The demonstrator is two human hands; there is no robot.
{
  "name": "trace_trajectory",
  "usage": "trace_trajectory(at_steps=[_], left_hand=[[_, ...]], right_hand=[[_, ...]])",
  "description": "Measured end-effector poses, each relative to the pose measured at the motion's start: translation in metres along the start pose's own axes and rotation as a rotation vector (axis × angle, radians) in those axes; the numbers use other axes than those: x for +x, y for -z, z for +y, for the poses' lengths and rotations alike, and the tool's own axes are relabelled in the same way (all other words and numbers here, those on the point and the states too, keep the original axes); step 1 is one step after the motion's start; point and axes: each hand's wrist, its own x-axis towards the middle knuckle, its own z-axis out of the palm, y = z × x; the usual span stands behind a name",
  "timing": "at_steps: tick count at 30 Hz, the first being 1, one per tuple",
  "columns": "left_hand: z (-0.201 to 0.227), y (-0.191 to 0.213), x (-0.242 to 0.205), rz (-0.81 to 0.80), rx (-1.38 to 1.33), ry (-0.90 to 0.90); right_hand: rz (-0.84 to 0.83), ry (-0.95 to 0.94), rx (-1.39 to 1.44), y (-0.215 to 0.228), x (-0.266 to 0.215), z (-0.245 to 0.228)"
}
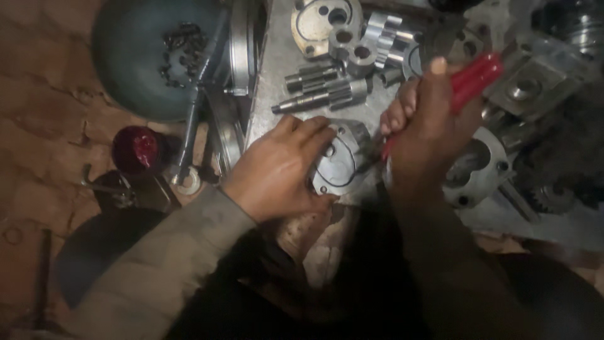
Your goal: The person cleans and assembles small engine components on a metal workbench. They wipe a cylinder block, use pliers to remove a ring, clean a camshaft, and insert the camshaft into the cylinder block.
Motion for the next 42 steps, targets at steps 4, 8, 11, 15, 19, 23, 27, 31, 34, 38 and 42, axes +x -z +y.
trace_trajectory(at_steps=[4, 8, 11, 15, 19, 23, 27, 31, 34, 38, 42], left_hand=[[-0.001, 0.001, 0.000, 0.025, 0.000, -0.011], [-0.002, 0.000, -0.001, 0.003, -0.025, 0.010], [-0.002, -0.001, -0.001, 0.013, -0.014, 0.003], [-0.001, -0.001, 0.002, 0.023, 0.009, -0.003], [0.001, 0.000, 0.005, -0.039, -0.007, 0.024], [0.000, 0.004, 0.010, -0.093, -0.030, 0.032], [-0.008, 0.006, 0.021, -0.147, -0.092, 0.017], [-0.015, 0.005, 0.029, -0.242, -0.160, 0.098], [-0.017, 0.000, 0.031, -0.196, -0.186, 0.095], [-0.016, -0.005, 0.037, -0.041, -0.183, 0.044], [-0.009, -0.002, 0.032, 0.057, -0.161, -0.050]], right_hand=[[-0.053, 0.007, 0.004, -0.003, 0.009, 0.004], [0.014, -0.016, 0.006, 0.001, 0.019, 0.008], [0.036, -0.054, 0.059, 0.006, 0.022, 0.010], [0.063, -0.072, 0.092, 0.009, 0.022, 0.012], [0.061, -0.027, 0.077, 0.006, 0.020, 0.017], [0.055, -0.004, 0.105, 0.004, 0.022, 0.017], [0.010, -0.004, 0.121, 0.004, 0.023, 0.016], [-0.041, 0.029, 0.062, 0.006, 0.022, 0.017], [-0.016, 0.037, 0.039, 0.005, 0.020, 0.018], [-0.022, -0.016, 0.054, 0.001, 0.021, 0.011], [-0.075, 0.085, 0.101, 0.009, 0.017, -0.010]])
